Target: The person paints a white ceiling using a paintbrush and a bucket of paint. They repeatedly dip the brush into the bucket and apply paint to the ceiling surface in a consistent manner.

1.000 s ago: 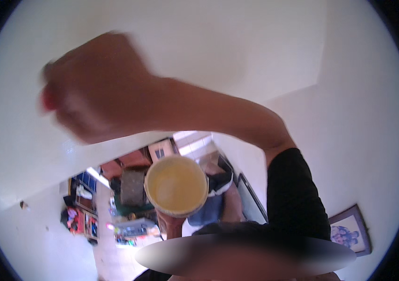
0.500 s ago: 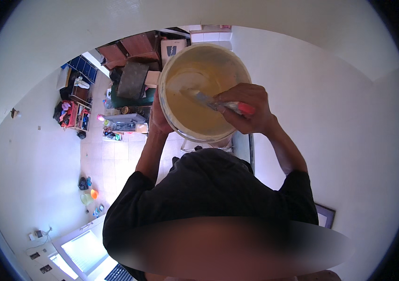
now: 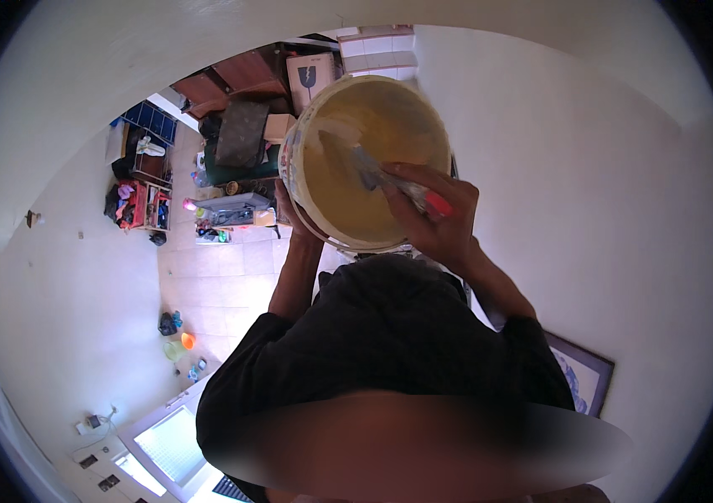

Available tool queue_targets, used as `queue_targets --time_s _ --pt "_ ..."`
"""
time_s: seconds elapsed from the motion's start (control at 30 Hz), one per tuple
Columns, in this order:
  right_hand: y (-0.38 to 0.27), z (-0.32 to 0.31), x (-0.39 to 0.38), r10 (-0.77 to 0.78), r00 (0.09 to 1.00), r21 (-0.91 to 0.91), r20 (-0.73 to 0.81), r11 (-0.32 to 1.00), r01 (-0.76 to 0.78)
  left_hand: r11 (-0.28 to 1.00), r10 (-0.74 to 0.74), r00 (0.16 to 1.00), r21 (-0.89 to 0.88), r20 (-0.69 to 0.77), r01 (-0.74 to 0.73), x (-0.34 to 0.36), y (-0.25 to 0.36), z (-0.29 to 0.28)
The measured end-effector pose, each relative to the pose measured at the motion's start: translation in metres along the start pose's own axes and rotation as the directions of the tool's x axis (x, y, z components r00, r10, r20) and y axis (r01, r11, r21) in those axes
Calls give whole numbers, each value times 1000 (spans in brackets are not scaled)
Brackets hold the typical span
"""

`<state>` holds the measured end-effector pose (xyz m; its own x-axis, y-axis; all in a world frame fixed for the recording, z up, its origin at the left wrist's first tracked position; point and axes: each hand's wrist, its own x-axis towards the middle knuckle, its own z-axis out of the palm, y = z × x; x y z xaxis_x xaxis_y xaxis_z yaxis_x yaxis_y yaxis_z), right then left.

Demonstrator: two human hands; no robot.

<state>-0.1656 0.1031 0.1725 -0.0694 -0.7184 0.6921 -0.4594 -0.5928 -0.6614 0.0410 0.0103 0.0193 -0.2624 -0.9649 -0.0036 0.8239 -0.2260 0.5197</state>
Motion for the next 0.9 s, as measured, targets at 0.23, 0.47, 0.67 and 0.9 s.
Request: queue_targets --time_s 0.23,0.47,0.67,0.9 --pt "22 17 31 -74 979 -362 192 922 140 995 -98 995 28 -17 99 -7 -1 3" --pt "40 34 26 236 764 -385 600 923 18 986 -164 974 12 -158 168 -11 -2 6" --pt "49 30 17 1 749 -149 662 980 130 952 -289 903 -193 -318 237 -16 0 37" --pt "30 -1 38 498 768 365 403 682 -633 905 42 995 419 91 -77 -28 -13 16"
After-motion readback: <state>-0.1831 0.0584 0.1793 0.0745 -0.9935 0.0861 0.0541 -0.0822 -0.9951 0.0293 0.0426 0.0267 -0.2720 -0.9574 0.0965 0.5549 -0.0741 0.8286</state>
